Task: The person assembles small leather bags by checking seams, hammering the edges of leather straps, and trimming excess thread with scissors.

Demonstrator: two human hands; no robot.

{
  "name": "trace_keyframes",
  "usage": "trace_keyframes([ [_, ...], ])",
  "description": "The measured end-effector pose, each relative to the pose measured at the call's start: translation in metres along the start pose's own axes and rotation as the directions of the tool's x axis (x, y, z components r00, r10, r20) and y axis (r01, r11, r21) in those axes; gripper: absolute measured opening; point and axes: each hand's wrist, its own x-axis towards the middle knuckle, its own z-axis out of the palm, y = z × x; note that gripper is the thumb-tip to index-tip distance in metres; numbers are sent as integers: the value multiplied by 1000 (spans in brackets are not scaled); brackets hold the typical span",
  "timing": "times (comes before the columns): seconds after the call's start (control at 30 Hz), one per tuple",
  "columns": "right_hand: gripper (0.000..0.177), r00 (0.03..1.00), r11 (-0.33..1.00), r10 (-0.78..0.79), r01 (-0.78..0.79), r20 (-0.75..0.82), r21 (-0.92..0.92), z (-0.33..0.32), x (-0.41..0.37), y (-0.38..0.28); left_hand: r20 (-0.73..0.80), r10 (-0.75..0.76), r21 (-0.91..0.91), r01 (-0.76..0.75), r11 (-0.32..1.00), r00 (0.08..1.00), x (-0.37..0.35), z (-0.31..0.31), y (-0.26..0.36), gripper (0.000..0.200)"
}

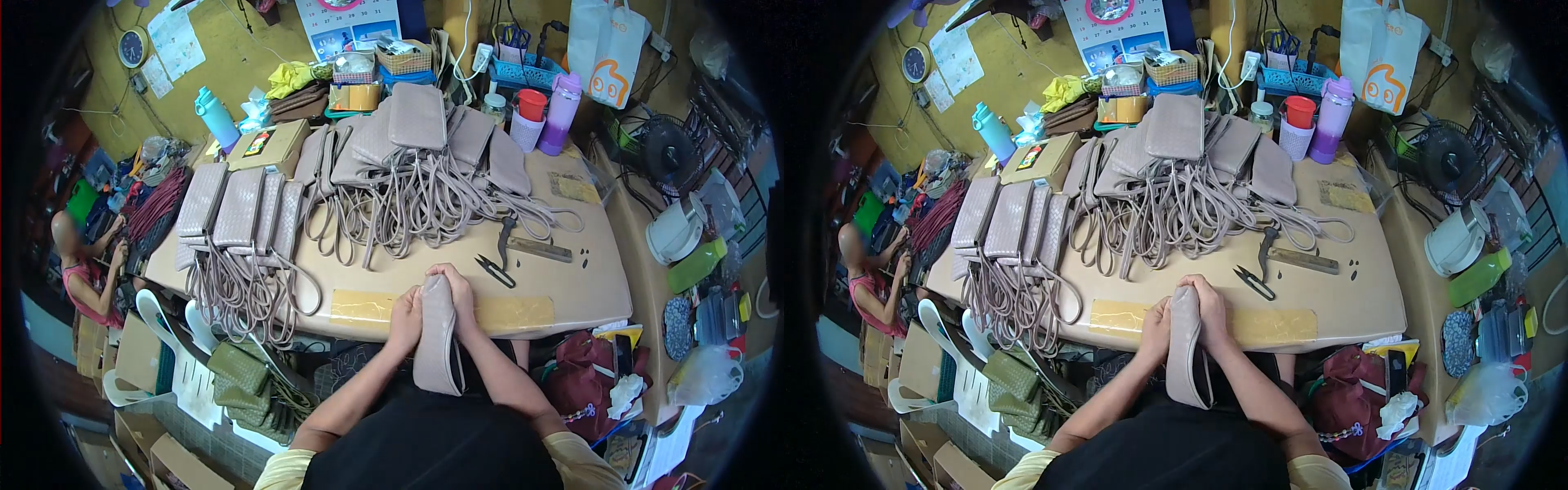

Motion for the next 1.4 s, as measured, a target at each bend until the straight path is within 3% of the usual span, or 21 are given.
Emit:
trace_keyframes([
  [0.07, 13, 987, 986, 159, -159, -8, 41, 2, -4, -3, -70, 59, 145, -48, 988, 996, -5, 4, -4, 33],
  [0.2, 13, 986, 971, 167, -164, 1, 174, -3, -12, 31, -69, 116, 332, -87, 939, 991, -7, 4, 17, 37],
  [0.27, 5, 867, 709, 324, -487, 378, 510, -14, 1, 44, -28, -19, -18, 18, 1000, 999, -1, 2, 15, 41],
  [0.3, 5, 869, 708, 325, -486, 374, 513, -14, 7, 46, 11, -86, -58, 87, 995, 996, -1, -5, 18, 42],
  [0.37, 4, 776, 707, 361, -589, 517, 391, -15, 13, 50, 4, -72, -31, 72, 997, 997, 1, -4, 5, 42],
  [0.4, 4, 774, 705, 365, -593, 518, 389, -13, 13, 46, -11, -53, -8, 53, 999, 999, 1, -3, 4, 42],
  [0.47, 9, 968, 960, 188, -217, 167, 179, -4, 6, 39, -28, -30, -32, 29, 999, 999, 4, 0, 2, 40],
  [0.5, 12, 950, 917, 291, -311, 116, 251, -1, 2, 29, -43, 4, -51, -6, 999, 999, 6, 0, 5, 39],
  [0.53, 12, 948, 915, 297, -318, 119, 250, -1, 1, 25, -44, -3, -50, 0, 999, 999, 5, 1, 15, 39],
  [0.6, 12, 952, 915, 268, -299, 145, 270, -17, -22, 18, 162, -45, -290, 91, 953, 986, 2, 3, 40, 35],
  [0.63, 12, 953, 912, 262, -296, 153, 285, -20, -27, 17, 216, -9, -305, 76, 949, 976, -2, 4, 53, 33],
  [0.8, 12, 964, 908, 191, -245, 186, 339, -31, -35, -4, 158, 96, -293, -47, 955, 983, -3, 1, 75, 27],
  [0.9, 12, 963, 900, 146, -224, 225, 375, -31, -37, -19, 334, 132, -194, -69, 979, 933, 4, -10, 76, 47],
  [1.03, 12, 960, 882, 79, -193, 268, 429, -28, -36, -40, 275, 195, -174, -151, 973, 942, -1, -3, 84, 38],
  [1.1, 13, 959, 873, 41, -170, 279, 457, -26, -30, -50, 177, 392, -19, -395, 918, 903, -4, 0, 93, 29],
  [1.2, 13, 958, 861, 3, -148, 286, 486, -22, -26, -56, 173, 326, 55, -340, 939, 929, -7, -5, 102, 24],
  [1.27, 4, 854, 666, 351, -516, 385, 539, -20, -37, -40, 166, 413, 50, -425, 904, 896, -4, -4, 97, 21],
  [1.3, 4, 853, 665, 353, -518, 385, 537, -23, -36, -45, 154, 493, 46, -504, 862, 856, -4, -3, 95, 18],
  [1.37, 17, 862, 739, 72, -383, 501, 554, -32, -23, -54, 113, 541, 111, -552, 827, 833, -4, -9, 101, 14],
  [1.4, 17, 863, 739, 68, -381, 501, 555, -36, -11, -45, 80, 587, 180, -591, 787, 806, -3, -15, 107, 11],
])
